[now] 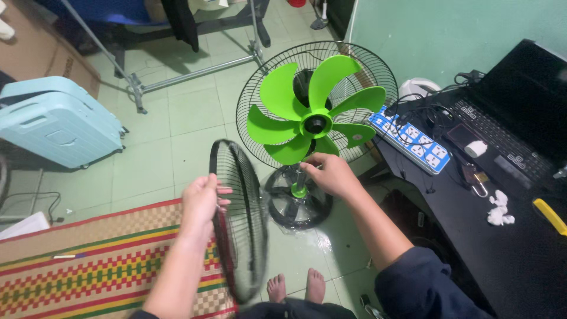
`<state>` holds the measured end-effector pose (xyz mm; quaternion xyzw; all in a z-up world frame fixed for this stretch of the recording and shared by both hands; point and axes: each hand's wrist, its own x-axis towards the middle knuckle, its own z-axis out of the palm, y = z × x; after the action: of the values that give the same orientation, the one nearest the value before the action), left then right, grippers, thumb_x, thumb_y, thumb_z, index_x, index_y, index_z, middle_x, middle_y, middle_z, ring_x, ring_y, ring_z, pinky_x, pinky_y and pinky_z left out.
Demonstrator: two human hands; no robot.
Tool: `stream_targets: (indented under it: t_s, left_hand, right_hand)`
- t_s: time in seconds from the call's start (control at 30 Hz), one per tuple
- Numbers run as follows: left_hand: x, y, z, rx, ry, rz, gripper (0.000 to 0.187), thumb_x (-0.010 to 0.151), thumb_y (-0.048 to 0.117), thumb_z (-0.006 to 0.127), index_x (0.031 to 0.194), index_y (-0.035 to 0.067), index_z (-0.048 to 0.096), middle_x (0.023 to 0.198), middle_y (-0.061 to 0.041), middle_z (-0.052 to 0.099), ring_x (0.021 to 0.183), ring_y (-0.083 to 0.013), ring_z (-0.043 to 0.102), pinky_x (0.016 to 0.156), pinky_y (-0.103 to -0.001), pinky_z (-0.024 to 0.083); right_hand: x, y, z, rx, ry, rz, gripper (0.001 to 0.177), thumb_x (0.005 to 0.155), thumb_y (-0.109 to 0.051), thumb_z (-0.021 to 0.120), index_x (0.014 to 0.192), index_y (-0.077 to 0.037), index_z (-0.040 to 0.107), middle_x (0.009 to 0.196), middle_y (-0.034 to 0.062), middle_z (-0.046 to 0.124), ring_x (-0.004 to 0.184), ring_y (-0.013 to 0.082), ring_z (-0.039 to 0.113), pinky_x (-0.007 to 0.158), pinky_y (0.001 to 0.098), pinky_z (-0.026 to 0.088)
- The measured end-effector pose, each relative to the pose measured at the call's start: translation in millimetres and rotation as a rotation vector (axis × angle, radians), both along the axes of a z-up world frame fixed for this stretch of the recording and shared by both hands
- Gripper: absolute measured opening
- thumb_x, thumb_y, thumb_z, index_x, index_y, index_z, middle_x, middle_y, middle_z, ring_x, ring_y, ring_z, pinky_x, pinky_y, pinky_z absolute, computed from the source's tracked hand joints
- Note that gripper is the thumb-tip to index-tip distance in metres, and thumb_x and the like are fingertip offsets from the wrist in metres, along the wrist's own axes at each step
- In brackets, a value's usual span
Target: The person assembles a standing fan by attaching the front protective cage to the fan head. They repeatedly align and press the cage onto the mounting points, adjusting its position to secure it.
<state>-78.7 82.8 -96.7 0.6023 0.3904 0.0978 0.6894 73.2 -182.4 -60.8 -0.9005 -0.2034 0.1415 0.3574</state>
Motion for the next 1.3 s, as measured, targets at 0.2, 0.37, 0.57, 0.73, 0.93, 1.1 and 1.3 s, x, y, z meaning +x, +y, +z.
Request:
stream_targets:
  t_s: [0.2, 0.37, 0.57, 0.73, 0.93, 1.1, 1.3]
  left_hand:
    - [-16, 43, 35, 0.286, 0.186, -0.181, 0.03, 0.102, 0.031, 0.056, 0.102, 0.003, 0.068, 0.083, -0.013, 0.074, 0.061, -0.018, 0.059, 0.054, -0.031, 0.047]
    - [-33, 67, 62, 0.369, 0.252, -0.457, 0.032, 0.096, 0.032, 0.06, 0.092, 0.002, 0.07, 0.074, -0.014, 0.073, 0.061, -0.0151, 0.067, 0.051, -0.03, 0.05]
    - [-37, 91, 95, 0.286, 0.232, -0.617, 0.034, 0.095, 0.033, 0.063, 0.085, 0.001, 0.071, 0.065, -0.008, 0.068, 0.054, -0.013, 0.06, 0.044, -0.027, 0.044]
    - [-29, 96, 113, 0.056, -0.019, -0.484, 0.024, 0.096, 0.028, 0.062, 0.092, 0.004, 0.065, 0.06, -0.006, 0.065, 0.042, -0.0086, 0.054, 0.036, -0.022, 0.037]
    - [7, 96, 114, -0.026, -0.275, -0.562, 0.02, 0.097, 0.024, 0.064, 0.097, 0.004, 0.065, 0.06, -0.006, 0.066, 0.04, -0.0058, 0.055, 0.036, -0.019, 0.039]
    - [37, 98, 105, -0.126, -0.437, -0.527, 0.019, 0.1, 0.024, 0.062, 0.098, 0.005, 0.061, 0.062, -0.003, 0.063, 0.043, -0.0059, 0.052, 0.036, -0.019, 0.035]
    - [74, 79, 64, -0.226, -0.457, -0.394, 0.024, 0.101, 0.028, 0.057, 0.086, 0.009, 0.057, 0.058, -0.001, 0.053, 0.04, -0.0095, 0.043, 0.035, -0.023, 0.03]
  right_hand:
    - [4, -2, -11, 0.008, 0.011, 0.01, 0.036, 0.089, -0.04, 0.071, 0.11, -0.011, 0.078, 0.101, 0.0131, 0.078, 0.094, 0.0274, 0.075, 0.086, 0.0383, 0.056]
    - [8, -3, -25, 0.07, 0.097, 0.031, 0.042, 0.086, -0.04, 0.072, 0.115, -0.01, 0.076, 0.106, 0.0112, 0.079, 0.099, 0.0241, 0.075, 0.088, 0.0377, 0.058]
    - [18, -10, -48, 0.291, 0.281, 0.076, 0.062, 0.087, -0.049, 0.073, 0.134, -0.009, 0.063, 0.124, 0.0107, 0.073, 0.118, 0.0221, 0.069, 0.099, 0.0371, 0.054]
    - [27, -35, -56, 0.432, 0.374, -0.087, 0.062, 0.088, -0.05, 0.065, 0.136, -0.01, 0.062, 0.127, 0.0045, 0.068, 0.116, 0.0189, 0.061, 0.091, 0.0355, 0.049]
    - [45, -81, -61, 0.738, 0.418, -0.288, 0.047, 0.099, -0.044, 0.061, 0.125, -0.006, 0.069, 0.117, 0.006, 0.071, 0.106, 0.0167, 0.064, 0.094, 0.0341, 0.048]
    - [50, -118, -81, 0.992, 0.477, -0.45, 0.043, 0.102, -0.044, 0.056, 0.115, -0.005, 0.069, 0.103, 0.0041, 0.071, 0.092, 0.0162, 0.064, 0.084, 0.0346, 0.052]
    - [79, -147, -76, 1.081, 0.321, -0.658, 0.038, 0.101, -0.047, 0.063, 0.094, -0.009, 0.066, 0.077, 0.0011, 0.061, 0.064, 0.0139, 0.053, 0.058, 0.0322, 0.041]
